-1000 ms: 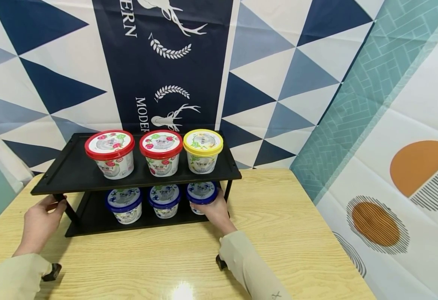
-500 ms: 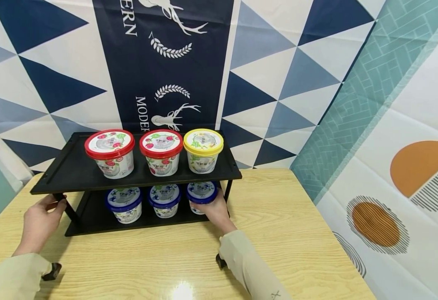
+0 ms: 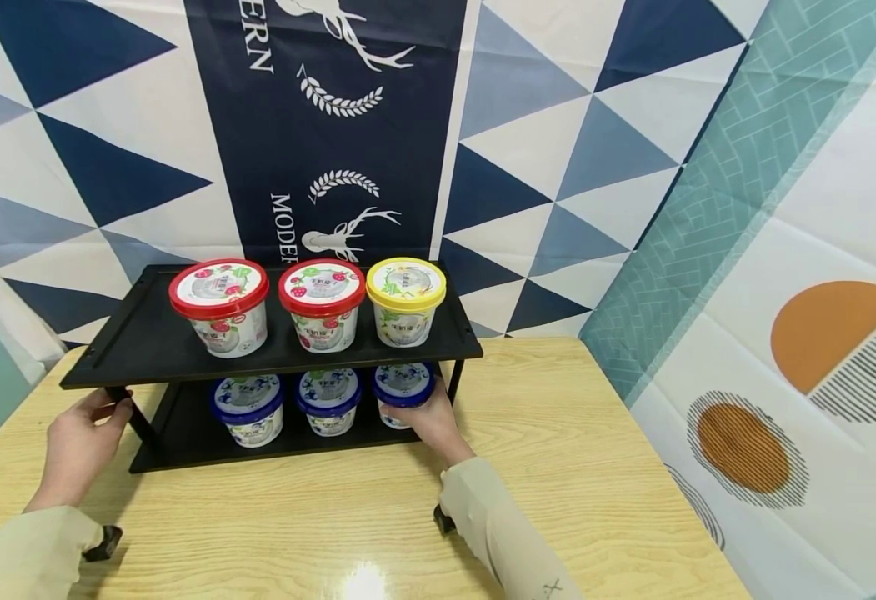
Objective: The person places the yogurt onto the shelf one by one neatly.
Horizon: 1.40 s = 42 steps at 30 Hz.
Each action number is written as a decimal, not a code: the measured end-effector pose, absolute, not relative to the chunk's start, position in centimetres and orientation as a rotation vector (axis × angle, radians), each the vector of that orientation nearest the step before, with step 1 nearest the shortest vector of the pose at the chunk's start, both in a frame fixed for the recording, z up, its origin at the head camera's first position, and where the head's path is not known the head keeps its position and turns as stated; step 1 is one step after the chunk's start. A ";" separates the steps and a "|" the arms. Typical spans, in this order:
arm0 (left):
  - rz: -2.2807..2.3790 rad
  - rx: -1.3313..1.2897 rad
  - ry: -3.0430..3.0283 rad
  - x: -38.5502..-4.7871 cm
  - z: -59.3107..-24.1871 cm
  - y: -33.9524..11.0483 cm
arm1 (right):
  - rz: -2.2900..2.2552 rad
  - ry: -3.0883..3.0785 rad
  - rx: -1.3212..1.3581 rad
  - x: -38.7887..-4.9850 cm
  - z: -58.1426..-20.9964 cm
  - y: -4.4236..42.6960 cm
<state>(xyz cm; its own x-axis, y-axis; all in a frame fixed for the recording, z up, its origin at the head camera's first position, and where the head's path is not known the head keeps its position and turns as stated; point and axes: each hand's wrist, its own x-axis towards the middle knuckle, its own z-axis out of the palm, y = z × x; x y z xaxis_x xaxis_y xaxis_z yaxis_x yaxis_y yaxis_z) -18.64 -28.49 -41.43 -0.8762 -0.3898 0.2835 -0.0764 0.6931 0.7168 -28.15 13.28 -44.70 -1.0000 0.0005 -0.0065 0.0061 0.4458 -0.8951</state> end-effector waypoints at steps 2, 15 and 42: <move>-1.030 0.356 -2.487 -18.6 -41.4 -28.5 | -1.665 2.656 0.008 -28.1 -44.7 13.3; -1.025 0.335 -2.478 -18.5 -41.2 -28.5 | -1.685 2.664 -0.017 -28.1 -44.8 13.4; -1.127 0.303 -2.601 -17.9 -41.0 -28.5 | -1.766 2.473 -0.116 -27.5 -44.1 14.9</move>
